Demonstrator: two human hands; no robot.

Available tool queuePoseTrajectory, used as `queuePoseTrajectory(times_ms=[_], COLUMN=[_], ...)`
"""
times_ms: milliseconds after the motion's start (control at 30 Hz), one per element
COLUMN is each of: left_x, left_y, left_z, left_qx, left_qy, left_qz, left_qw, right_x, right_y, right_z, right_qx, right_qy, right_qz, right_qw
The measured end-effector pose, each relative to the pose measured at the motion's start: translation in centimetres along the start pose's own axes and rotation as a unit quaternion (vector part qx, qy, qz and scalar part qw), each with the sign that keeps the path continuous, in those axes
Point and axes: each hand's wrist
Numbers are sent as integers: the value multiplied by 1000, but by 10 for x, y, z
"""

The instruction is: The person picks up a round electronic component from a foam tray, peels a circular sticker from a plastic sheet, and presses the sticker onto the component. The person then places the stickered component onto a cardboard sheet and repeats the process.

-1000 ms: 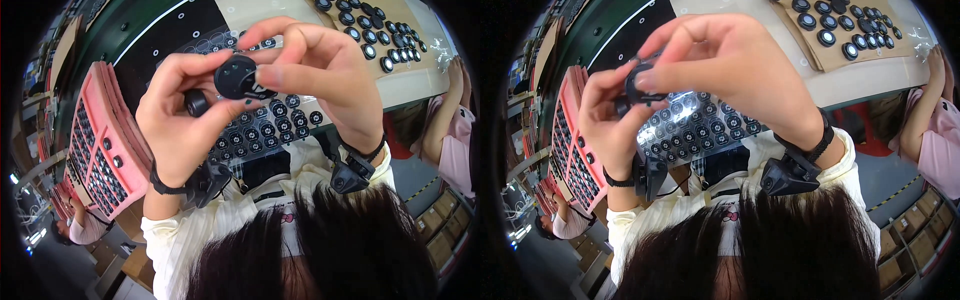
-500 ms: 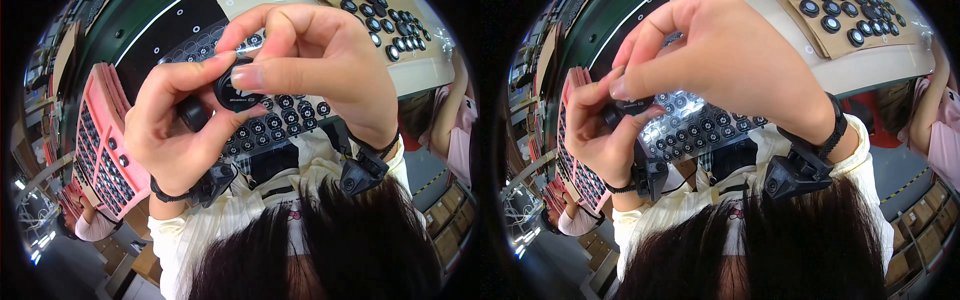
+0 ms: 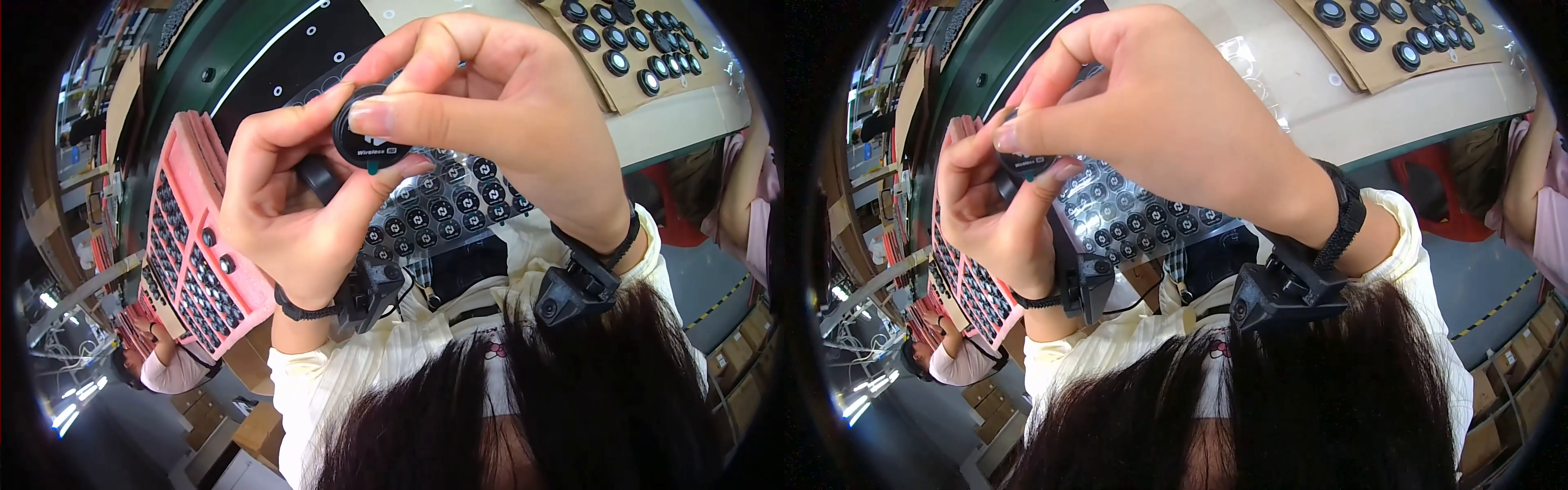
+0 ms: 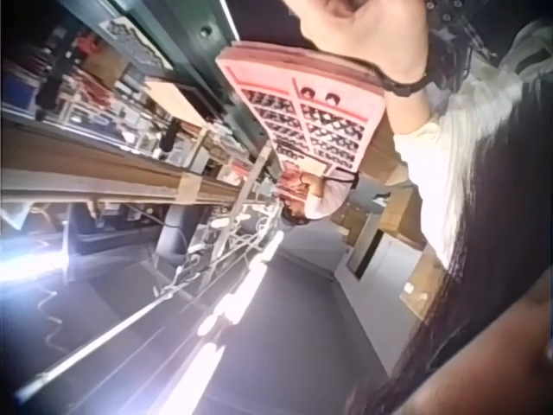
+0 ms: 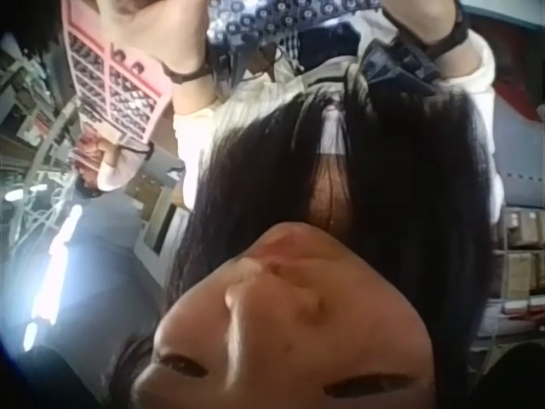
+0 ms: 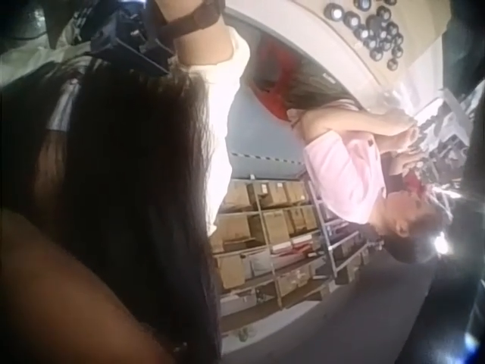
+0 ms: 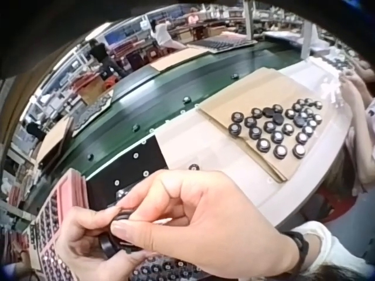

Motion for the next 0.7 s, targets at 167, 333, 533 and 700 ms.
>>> queuePoseTrajectory(times_ms=[167, 333, 533, 700], left_x=[1, 3, -14, -62], left_y=[5, 6, -10, -8], left_z=[-4, -6, -18, -60], left_qx=[35, 28, 100, -40], left_qy=[-16, -47, 21, 97], left_qz=[-11, -31, 163, 326], left_qw=[999, 998, 981, 939], right_x=[-1, 5, 36, -13], right_y=[-2, 3, 17, -16], right_z=[0, -6, -2, -16], right_qx=[-19, -64, -203, -162], right_qy=[-4, -17, -100, -86], right_qz=[-27, -130, -305, -374], right_qw=[999, 989, 925, 909])
Point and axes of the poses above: each hand's wrist, its own z-axis towards the middle knuckle, its own x-axis out of the palm, y = z × x, and after that the axes turned 6 degrees about y, right-handed
